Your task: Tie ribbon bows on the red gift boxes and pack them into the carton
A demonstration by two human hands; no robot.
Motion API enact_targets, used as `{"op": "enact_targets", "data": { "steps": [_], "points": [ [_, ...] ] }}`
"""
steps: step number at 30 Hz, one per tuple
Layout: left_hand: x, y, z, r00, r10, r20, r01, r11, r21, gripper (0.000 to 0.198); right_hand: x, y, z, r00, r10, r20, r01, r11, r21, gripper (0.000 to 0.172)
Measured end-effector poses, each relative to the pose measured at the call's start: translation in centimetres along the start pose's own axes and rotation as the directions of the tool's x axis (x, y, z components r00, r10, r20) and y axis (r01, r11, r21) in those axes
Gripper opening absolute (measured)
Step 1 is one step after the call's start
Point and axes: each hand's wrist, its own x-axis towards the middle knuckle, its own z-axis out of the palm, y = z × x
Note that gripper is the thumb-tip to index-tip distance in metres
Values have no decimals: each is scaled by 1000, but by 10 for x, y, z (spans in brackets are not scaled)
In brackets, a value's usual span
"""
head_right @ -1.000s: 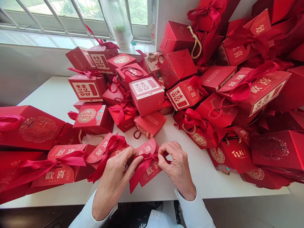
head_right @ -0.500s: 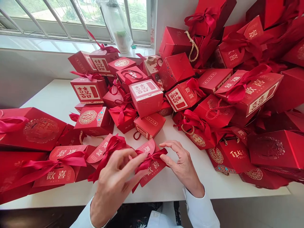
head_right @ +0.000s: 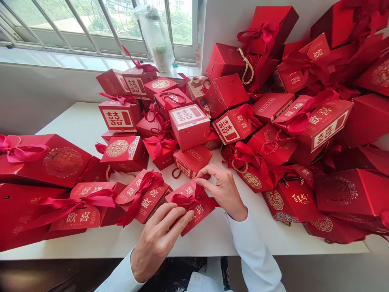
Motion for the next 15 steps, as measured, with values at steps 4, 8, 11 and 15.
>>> {"op": "enact_targets", "data": {
  "steps": [4,8,11,15],
  "points": [
    [-4,1,0,1000,-6,16,6,999,-32,23,4,6,8,1000,5,-5,-5,999,38,10],
    [-4,2,-1,1000,-2,11,2,999,-34,23,1,7,12,998,30,-52,-27,998,60,12],
    [-4,4,-2,1000,-18,17,19,998,-64,23,1,6,14,997,36,-63,-33,998,52,12],
    [-6,8,-1,999,-21,33,25,992,-127,25,3,5,18,999,32,-31,-31,999,41,10]
  ]
}}
